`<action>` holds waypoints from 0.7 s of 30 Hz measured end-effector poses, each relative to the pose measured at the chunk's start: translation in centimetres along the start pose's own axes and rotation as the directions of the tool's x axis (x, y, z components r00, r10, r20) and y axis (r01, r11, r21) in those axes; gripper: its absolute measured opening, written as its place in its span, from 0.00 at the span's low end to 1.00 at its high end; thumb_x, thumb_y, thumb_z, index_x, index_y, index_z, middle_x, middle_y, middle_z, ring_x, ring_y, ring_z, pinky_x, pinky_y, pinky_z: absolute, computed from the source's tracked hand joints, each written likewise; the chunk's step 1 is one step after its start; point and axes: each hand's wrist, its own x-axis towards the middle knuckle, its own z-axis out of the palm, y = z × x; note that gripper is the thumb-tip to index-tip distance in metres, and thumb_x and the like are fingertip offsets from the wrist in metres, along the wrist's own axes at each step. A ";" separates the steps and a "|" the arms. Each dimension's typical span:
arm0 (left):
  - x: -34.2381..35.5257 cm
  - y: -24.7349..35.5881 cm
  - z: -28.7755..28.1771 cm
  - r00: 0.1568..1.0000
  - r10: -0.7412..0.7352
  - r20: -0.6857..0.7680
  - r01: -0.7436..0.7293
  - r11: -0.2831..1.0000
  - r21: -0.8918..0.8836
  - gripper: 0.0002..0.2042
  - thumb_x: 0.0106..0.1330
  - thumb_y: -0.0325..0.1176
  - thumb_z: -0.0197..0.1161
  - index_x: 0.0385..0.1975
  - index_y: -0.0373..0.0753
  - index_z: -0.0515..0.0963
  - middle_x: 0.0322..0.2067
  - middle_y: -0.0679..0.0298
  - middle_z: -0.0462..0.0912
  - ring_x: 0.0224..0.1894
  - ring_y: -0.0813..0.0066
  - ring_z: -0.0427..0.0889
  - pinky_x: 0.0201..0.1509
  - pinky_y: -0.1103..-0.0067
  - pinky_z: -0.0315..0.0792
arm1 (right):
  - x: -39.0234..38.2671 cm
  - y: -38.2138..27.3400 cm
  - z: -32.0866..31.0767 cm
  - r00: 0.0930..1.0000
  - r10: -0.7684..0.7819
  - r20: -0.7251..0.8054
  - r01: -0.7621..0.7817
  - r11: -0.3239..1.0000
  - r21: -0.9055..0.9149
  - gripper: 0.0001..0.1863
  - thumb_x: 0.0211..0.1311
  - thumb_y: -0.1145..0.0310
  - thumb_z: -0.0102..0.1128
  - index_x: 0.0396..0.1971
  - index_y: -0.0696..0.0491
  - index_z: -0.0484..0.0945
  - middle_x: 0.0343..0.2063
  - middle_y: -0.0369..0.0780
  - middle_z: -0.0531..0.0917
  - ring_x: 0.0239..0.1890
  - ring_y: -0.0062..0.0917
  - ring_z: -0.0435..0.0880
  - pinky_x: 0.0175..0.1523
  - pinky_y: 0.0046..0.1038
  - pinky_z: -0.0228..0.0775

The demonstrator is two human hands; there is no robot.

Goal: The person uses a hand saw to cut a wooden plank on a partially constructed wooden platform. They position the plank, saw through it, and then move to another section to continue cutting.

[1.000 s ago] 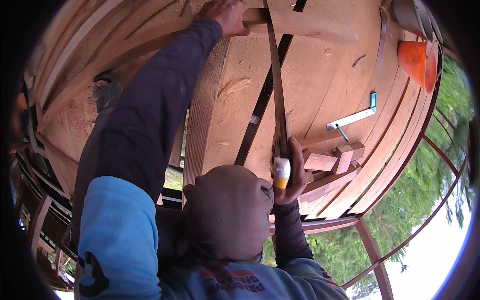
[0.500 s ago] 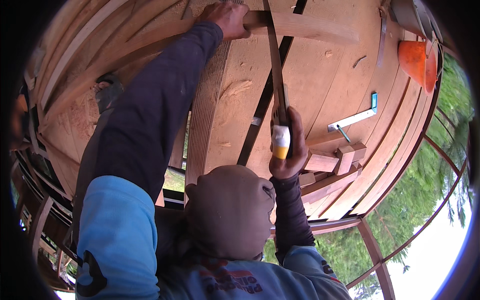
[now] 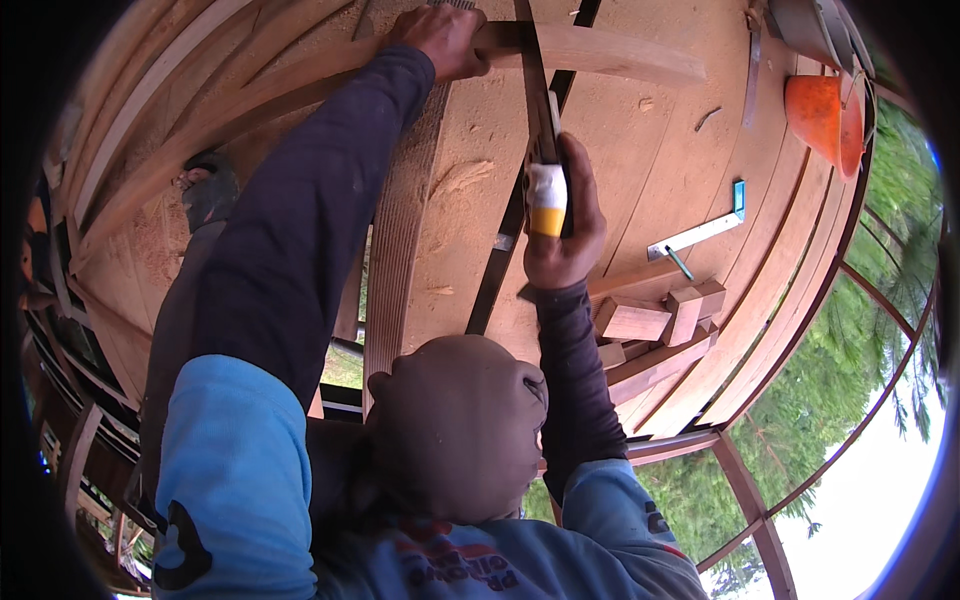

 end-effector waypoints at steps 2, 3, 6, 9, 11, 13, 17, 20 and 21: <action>-0.1 0.9 -1.0 0.987 -0.083 0.137 0.085 0.996 -0.008 0.19 0.50 0.44 0.74 0.36 0.36 0.85 0.43 0.46 0.85 0.49 0.47 0.85 0.52 0.57 0.78 | 2.4 -1.5 0.4 0.980 0.192 0.056 -0.198 0.973 0.121 0.33 0.68 0.58 0.56 0.69 0.62 0.68 0.55 0.52 0.83 0.52 0.33 0.86 0.54 0.29 0.78; -0.5 0.2 -0.8 0.988 -0.100 0.119 0.101 0.995 -0.002 0.19 0.50 0.44 0.74 0.36 0.36 0.85 0.42 0.46 0.86 0.49 0.47 0.85 0.52 0.57 0.79 | 0.9 -2.2 0.0 0.977 0.202 0.074 -0.209 0.973 0.103 0.33 0.70 0.59 0.56 0.69 0.62 0.67 0.55 0.51 0.83 0.52 0.32 0.86 0.54 0.28 0.78; -0.6 -1.2 -0.7 0.996 -0.085 0.019 0.085 0.996 0.013 0.18 0.50 0.44 0.74 0.35 0.37 0.85 0.41 0.46 0.86 0.47 0.46 0.85 0.50 0.58 0.80 | -9.8 -5.3 -5.1 0.966 0.222 0.134 -0.220 0.975 -0.028 0.32 0.72 0.60 0.58 0.69 0.65 0.66 0.62 0.55 0.78 0.66 0.38 0.78 0.67 0.36 0.73; -1.5 -1.3 -0.8 0.999 -0.012 -0.044 0.014 0.999 0.032 0.19 0.51 0.44 0.73 0.36 0.37 0.84 0.40 0.46 0.86 0.46 0.46 0.85 0.49 0.58 0.81 | -13.4 -9.0 -7.5 0.922 0.375 0.097 -0.382 0.922 0.070 0.32 0.73 0.56 0.58 0.65 0.66 0.70 0.61 0.58 0.77 0.65 0.41 0.78 0.68 0.42 0.72; -1.2 -1.1 -1.0 0.997 -0.064 -0.030 0.065 0.998 0.017 0.19 0.51 0.44 0.73 0.38 0.37 0.85 0.39 0.47 0.87 0.46 0.46 0.86 0.49 0.58 0.81 | -9.4 -6.5 -5.8 0.958 0.266 0.104 -0.271 0.962 0.031 0.32 0.73 0.56 0.56 0.66 0.65 0.69 0.60 0.55 0.79 0.60 0.37 0.82 0.63 0.36 0.76; -0.4 -0.1 -0.5 0.999 -0.039 0.008 0.039 0.999 0.031 0.20 0.51 0.44 0.72 0.40 0.38 0.85 0.40 0.47 0.87 0.47 0.46 0.85 0.51 0.58 0.80 | -1.4 -1.8 -1.1 0.991 0.120 0.050 -0.123 0.991 0.057 0.35 0.73 0.51 0.55 0.68 0.64 0.68 0.59 0.52 0.80 0.54 0.32 0.85 0.56 0.30 0.78; -0.6 0.1 -1.2 0.986 -0.064 0.156 0.058 0.997 0.040 0.22 0.50 0.44 0.72 0.43 0.39 0.85 0.41 0.47 0.87 0.47 0.46 0.86 0.52 0.58 0.80 | -2.4 -2.7 -1.4 0.964 0.254 0.083 -0.261 0.962 0.082 0.44 0.70 0.39 0.55 0.69 0.63 0.67 0.60 0.51 0.80 0.55 0.33 0.84 0.59 0.32 0.76; -1.1 -1.3 -1.5 0.999 -0.045 0.021 0.043 0.997 0.056 0.21 0.50 0.46 0.73 0.41 0.38 0.85 0.40 0.47 0.87 0.45 0.46 0.86 0.51 0.58 0.80 | -11.7 -7.1 -6.4 0.935 0.334 0.120 -0.341 0.939 0.042 0.50 0.68 0.30 0.52 0.68 0.64 0.68 0.62 0.57 0.78 0.64 0.43 0.79 0.66 0.40 0.73; -0.4 -1.3 -2.1 0.999 -0.048 0.012 0.047 0.996 0.080 0.22 0.50 0.46 0.73 0.40 0.38 0.85 0.40 0.47 0.87 0.45 0.47 0.86 0.51 0.58 0.80 | -13.9 -8.2 -7.6 0.927 0.364 0.095 -0.373 0.920 0.119 0.44 0.69 0.38 0.55 0.67 0.64 0.69 0.62 0.57 0.77 0.65 0.45 0.79 0.67 0.42 0.72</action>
